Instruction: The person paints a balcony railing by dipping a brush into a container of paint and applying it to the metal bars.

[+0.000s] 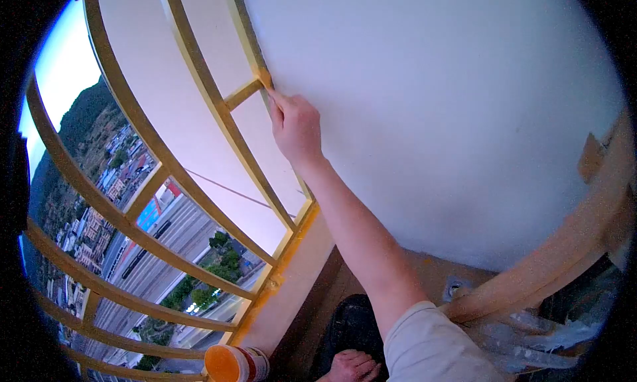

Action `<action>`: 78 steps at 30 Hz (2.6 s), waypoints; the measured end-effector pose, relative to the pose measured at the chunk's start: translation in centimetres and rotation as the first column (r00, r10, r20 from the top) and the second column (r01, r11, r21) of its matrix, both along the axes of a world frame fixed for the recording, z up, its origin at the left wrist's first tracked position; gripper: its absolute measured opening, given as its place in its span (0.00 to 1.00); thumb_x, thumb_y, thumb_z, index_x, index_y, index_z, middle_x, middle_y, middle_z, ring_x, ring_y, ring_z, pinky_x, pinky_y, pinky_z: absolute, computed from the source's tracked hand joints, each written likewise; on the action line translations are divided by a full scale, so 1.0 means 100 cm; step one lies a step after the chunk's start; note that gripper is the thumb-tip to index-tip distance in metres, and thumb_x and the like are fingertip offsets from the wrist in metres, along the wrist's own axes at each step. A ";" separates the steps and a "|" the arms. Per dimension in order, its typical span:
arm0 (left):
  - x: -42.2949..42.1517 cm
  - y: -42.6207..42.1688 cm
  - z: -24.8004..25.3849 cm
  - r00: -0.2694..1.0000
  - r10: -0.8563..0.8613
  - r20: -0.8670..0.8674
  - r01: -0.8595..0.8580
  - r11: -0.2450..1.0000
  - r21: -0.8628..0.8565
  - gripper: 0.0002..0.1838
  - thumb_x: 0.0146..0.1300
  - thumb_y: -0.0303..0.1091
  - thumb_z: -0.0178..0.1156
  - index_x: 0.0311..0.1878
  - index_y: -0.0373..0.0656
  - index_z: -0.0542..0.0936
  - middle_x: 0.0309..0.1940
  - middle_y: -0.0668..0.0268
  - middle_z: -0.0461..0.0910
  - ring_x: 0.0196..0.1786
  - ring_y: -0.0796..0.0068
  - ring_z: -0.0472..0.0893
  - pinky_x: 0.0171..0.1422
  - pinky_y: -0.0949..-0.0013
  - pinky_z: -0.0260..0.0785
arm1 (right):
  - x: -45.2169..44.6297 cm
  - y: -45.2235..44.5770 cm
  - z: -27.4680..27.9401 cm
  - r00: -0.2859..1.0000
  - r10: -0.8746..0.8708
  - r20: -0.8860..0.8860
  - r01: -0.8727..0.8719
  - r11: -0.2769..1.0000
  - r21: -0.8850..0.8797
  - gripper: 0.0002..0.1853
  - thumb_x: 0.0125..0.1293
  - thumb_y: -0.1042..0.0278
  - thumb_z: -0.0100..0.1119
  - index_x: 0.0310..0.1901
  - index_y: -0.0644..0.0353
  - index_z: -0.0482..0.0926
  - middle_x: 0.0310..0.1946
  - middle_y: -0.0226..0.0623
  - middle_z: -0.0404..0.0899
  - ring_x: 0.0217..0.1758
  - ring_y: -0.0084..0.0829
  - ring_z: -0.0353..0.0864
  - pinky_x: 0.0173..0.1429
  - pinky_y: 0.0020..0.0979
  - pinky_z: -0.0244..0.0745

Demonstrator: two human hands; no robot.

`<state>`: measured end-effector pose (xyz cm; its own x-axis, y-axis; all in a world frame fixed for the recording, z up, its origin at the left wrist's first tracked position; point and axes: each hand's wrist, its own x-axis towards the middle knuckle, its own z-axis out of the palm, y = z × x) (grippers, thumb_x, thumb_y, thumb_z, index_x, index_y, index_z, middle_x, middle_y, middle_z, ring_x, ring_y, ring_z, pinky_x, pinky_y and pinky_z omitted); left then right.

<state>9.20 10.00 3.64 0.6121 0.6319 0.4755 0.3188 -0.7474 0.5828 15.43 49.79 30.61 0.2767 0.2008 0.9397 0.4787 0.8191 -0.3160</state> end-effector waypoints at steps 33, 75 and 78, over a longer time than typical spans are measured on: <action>-0.004 0.017 0.023 0.992 -0.034 0.121 0.021 0.994 0.106 0.09 0.63 0.35 0.71 0.28 0.47 0.82 0.28 0.66 0.83 0.31 0.68 0.85 0.37 0.67 0.79 | 0.020 -0.003 -0.030 0.907 -0.198 0.371 0.178 0.980 0.087 0.10 0.69 0.73 0.63 0.49 0.56 0.88 0.26 0.38 0.80 0.30 0.41 0.81 0.37 0.41 0.77; -0.013 -0.003 0.049 0.999 0.033 -0.021 -0.026 0.967 0.254 0.11 0.65 0.41 0.62 0.38 0.42 0.83 0.33 0.58 0.82 0.36 0.56 0.83 0.44 0.56 0.77 | -0.023 -0.171 0.050 0.978 0.191 0.082 -0.202 0.968 0.152 0.11 0.75 0.78 0.59 0.53 0.69 0.86 0.35 0.41 0.86 0.35 0.30 0.83 0.41 0.30 0.80; 0.004 -0.026 0.077 0.980 0.064 0.188 -0.090 0.987 0.136 0.08 0.54 0.34 0.65 0.26 0.43 0.76 0.25 0.57 0.75 0.32 0.52 0.79 0.38 0.49 0.70 | 0.027 -0.092 0.198 0.902 -0.277 0.332 0.119 0.897 0.425 0.18 0.66 0.82 0.65 0.58 0.62 0.85 0.39 0.37 0.84 0.42 0.38 0.82 0.45 0.35 0.80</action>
<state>9.63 7.40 11.38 0.4586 0.5910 0.6637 0.2766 -0.8046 0.5254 18.14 40.62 50.43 -0.1176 -0.2189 0.9686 0.6606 0.7110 0.2409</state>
